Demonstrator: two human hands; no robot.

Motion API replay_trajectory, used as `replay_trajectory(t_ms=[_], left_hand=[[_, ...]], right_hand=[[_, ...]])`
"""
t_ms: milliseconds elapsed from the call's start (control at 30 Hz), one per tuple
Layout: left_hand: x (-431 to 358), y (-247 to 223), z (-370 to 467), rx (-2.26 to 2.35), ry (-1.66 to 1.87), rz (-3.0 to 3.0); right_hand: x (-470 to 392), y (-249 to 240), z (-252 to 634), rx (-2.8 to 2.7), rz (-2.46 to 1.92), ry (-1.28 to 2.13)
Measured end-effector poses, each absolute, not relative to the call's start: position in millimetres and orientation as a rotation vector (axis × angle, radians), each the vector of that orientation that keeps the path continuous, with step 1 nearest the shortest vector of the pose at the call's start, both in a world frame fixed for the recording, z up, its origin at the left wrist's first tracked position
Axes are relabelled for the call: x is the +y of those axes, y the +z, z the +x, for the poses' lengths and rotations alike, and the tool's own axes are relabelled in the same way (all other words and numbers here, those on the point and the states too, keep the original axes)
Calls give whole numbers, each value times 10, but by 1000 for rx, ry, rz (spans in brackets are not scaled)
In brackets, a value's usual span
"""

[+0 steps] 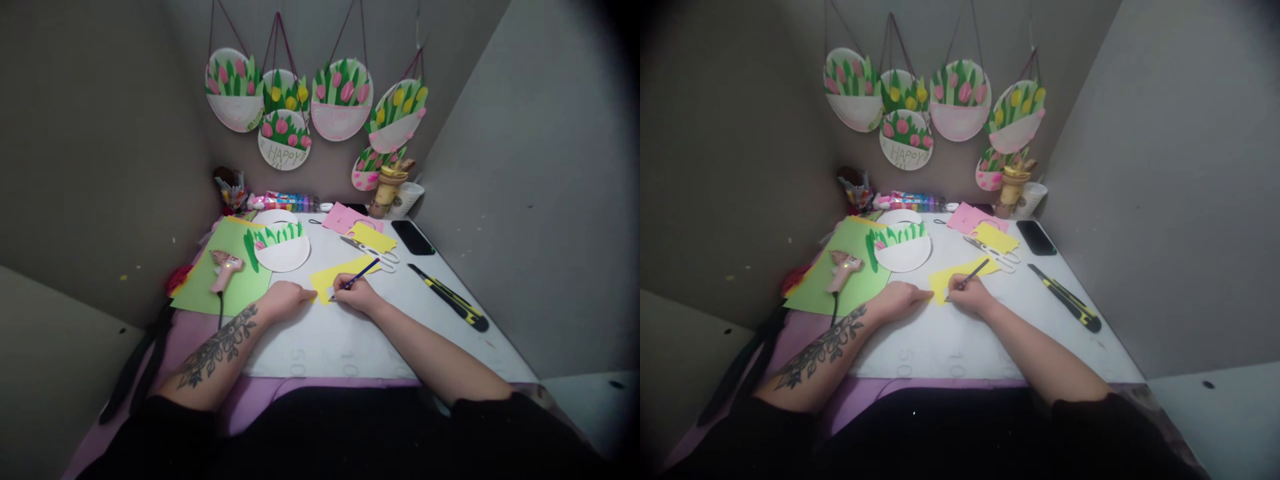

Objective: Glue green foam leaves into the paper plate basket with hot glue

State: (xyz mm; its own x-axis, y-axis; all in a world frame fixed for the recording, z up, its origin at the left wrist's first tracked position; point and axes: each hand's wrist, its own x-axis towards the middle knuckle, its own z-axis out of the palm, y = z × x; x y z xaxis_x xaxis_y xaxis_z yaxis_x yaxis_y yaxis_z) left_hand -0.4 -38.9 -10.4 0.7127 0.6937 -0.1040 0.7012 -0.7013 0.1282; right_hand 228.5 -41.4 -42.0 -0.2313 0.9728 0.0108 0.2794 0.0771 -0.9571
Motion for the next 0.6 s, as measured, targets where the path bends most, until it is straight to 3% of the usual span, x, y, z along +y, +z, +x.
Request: replay_trajectory(t_ms=[600], left_hand=[[-388,-105,-7,1131,-66,2755]], right_hand=[[-419,-411,2285,-1634,-1259,1212]])
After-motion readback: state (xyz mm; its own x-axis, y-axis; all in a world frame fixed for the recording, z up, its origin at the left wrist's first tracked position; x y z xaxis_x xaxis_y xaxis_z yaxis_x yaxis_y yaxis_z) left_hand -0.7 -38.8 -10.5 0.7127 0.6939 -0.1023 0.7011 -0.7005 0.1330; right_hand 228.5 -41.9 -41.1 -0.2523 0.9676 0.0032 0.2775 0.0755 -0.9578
